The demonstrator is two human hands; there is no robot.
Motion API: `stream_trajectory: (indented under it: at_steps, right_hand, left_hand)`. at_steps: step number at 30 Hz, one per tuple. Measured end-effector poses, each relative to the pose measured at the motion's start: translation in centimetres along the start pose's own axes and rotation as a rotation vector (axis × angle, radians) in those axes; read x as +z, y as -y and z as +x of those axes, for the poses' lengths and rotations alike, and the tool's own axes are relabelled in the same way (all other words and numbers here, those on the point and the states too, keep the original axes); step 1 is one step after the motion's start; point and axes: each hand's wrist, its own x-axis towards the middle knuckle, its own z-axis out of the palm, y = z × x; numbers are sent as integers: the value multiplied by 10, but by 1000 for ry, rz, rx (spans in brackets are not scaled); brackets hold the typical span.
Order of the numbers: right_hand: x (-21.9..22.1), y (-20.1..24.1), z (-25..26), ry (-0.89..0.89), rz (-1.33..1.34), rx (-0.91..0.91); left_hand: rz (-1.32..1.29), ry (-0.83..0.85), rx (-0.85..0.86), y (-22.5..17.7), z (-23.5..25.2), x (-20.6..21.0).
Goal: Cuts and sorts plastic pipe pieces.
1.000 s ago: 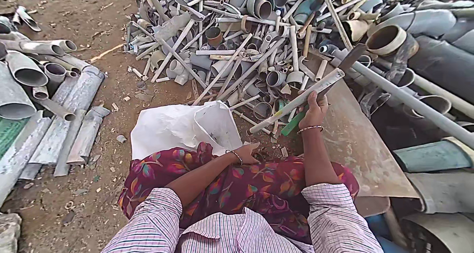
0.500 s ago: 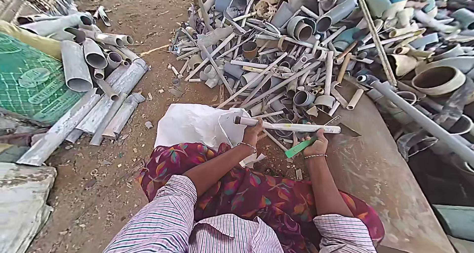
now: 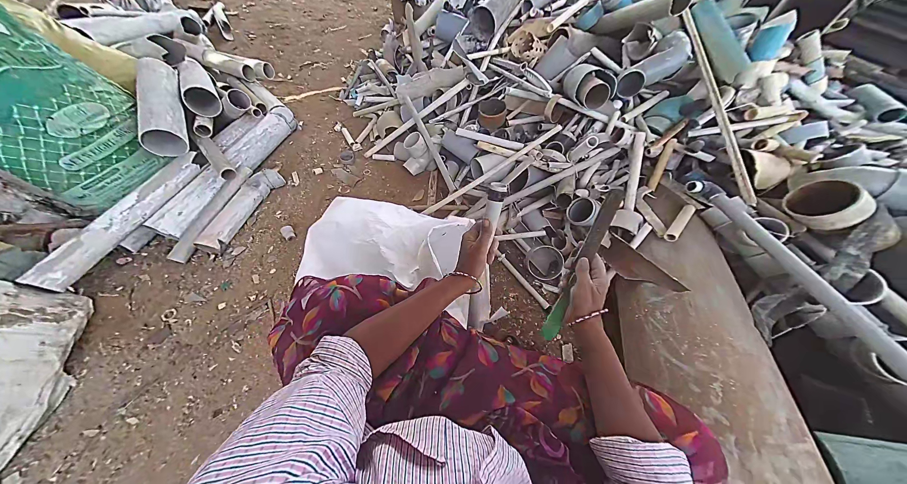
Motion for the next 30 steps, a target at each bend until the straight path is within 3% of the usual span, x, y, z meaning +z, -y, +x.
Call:
stream_trajectory:
  at_steps: [3,8,14,24,30]
  right_hand:
    - [13,-2,-17,219,-117,-185]
    - [21,-15,-27,345,-155,-275]
    - [14,-17,-27,306,-153,-345]
    - [13,-19,-26,231,-287,-423]
    - [14,-17,-29,241,-252,-427]
  left_hand:
    - [-50,26,-91,6,2,2]
    - [-40,111,-171,15,0,5]
    - [-20,248,-225,16,-8,9]
    - [-161,453,-467,13,-8,10]
    - [-147,500,-427,14,-10,9]
